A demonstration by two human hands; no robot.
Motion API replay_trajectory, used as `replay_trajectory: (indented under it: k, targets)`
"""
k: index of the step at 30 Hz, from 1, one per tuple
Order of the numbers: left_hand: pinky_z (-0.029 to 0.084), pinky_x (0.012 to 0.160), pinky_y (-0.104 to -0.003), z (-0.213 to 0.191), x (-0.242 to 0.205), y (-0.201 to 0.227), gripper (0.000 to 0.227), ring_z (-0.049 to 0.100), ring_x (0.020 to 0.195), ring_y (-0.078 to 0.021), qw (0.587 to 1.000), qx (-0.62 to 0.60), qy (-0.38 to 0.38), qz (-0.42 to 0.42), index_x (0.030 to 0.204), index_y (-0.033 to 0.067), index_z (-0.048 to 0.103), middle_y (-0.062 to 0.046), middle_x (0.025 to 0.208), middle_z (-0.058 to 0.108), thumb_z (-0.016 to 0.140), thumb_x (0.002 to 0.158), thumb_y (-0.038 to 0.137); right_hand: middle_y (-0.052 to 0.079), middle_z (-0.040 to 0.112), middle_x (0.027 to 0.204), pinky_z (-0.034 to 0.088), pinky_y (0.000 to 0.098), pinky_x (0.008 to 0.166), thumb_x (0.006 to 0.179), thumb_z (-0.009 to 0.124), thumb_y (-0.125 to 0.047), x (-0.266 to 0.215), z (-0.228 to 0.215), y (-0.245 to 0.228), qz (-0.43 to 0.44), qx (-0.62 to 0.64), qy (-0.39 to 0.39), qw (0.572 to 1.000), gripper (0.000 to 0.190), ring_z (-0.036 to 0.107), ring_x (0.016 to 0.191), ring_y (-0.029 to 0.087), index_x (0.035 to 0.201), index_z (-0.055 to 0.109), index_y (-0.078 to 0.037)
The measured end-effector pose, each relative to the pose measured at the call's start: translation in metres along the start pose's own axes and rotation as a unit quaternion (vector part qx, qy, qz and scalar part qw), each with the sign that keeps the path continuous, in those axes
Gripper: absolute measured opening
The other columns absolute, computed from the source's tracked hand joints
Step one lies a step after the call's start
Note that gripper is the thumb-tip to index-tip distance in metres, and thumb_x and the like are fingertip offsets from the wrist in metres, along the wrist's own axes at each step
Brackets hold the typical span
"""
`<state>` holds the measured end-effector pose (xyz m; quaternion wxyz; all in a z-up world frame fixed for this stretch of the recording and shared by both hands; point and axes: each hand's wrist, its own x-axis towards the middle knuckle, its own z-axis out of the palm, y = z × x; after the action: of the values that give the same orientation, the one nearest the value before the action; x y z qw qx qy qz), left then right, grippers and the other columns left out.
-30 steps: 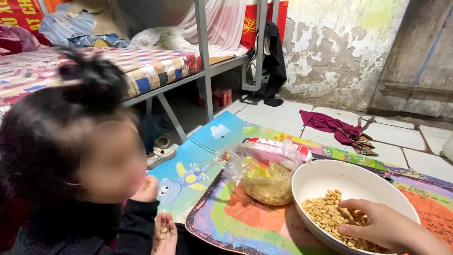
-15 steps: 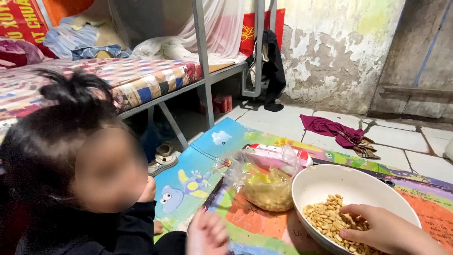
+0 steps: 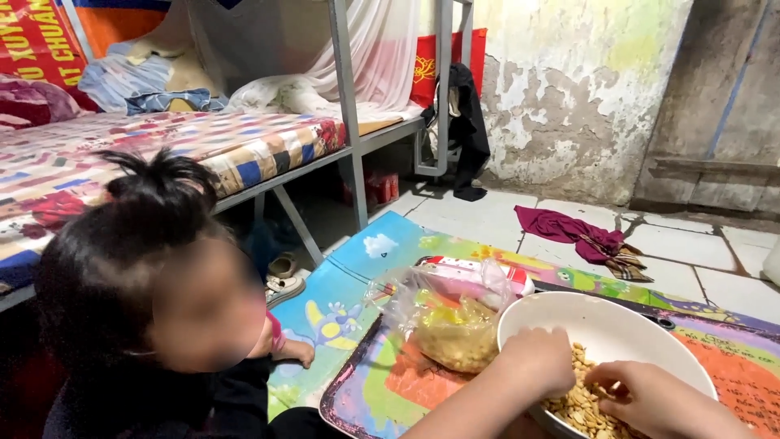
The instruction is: A person is sitting on the floor peeling peanuts and placing them into a bowl, joined by a young child.
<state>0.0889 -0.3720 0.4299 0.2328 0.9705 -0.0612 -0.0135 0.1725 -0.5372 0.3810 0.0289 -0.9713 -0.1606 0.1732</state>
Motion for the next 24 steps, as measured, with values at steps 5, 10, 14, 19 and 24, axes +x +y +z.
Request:
replay_trajectory:
  k: [5, 10, 14, 19, 24]
  targets:
    - [0.053, 0.069, -0.043, 0.007, 0.01, -0.001, 0.033, 0.063, 0.08, -0.0352, 0.979, 0.119, -0.157, 0.052, 0.097, -0.0004, 0.072, -0.023, 0.094, 0.068, 0.057, 0.069, 0.006, -0.02, 0.082, 0.087, 0.059, 0.0064, 0.073, 0.072, 0.068, -0.021, -0.01, -0.009, -0.01, -0.014, -0.022, 0.004, 1.0, 0.026, 0.075, 0.078, -0.006, 0.093, 0.08, -0.032]
    - [0.053, 0.074, -0.039, 0.021, 0.037, -0.015, 0.031, 0.068, 0.079, -0.0309, 0.978, 0.077, -0.163, 0.106, 0.096, -0.0017, 0.071, -0.016, 0.088, 0.072, 0.061, 0.068, 0.005, -0.015, 0.082, 0.092, 0.058, 0.0135, 0.08, 0.07, 0.081, -0.028, -0.008, -0.015, -0.001, 0.017, 0.054, 0.044, 0.997, 0.026, 0.074, 0.086, -0.001, 0.097, 0.081, -0.029]
    - [0.046, 0.098, -0.047, -0.034, -0.007, 0.001, 0.125, 0.053, 0.12, -0.0352, 0.971, 0.03, -0.232, 0.044, 0.141, 0.0192, 0.04, -0.017, 0.137, 0.049, 0.06, 0.021, 0.048, -0.021, 0.047, 0.141, 0.037, 0.0255, 0.115, 0.052, 0.104, -0.061, 0.05, 0.006, 0.06, -0.08, 0.031, -0.041, 0.995, 0.105, 0.047, 0.133, 0.0, 0.135, 0.044, -0.038]
    - [0.048, 0.077, -0.037, 0.013, 0.033, -0.03, 0.085, 0.058, 0.089, -0.0305, 0.95, -0.157, -0.264, -0.051, 0.132, -0.0019, 0.049, -0.022, 0.117, 0.058, 0.063, 0.049, 0.01, -0.02, 0.065, 0.123, 0.054, 0.0134, 0.096, 0.062, 0.085, -0.037, 0.089, 0.036, 0.06, -0.164, 0.0, -0.04, 0.986, 0.069, 0.065, 0.113, -0.003, 0.124, 0.056, -0.04]
    - [0.051, 0.075, -0.039, 0.034, 0.052, -0.033, 0.054, 0.064, 0.083, -0.0338, 0.982, -0.048, -0.176, 0.056, 0.111, -0.0032, 0.062, -0.021, 0.1, 0.066, 0.06, 0.058, 0.007, -0.013, 0.085, 0.097, 0.062, 0.0088, 0.082, 0.062, 0.073, -0.01, 0.037, 0.007, 0.0, 0.006, 0.066, -0.001, 0.998, 0.045, 0.079, 0.089, -0.001, 0.105, 0.076, -0.024]
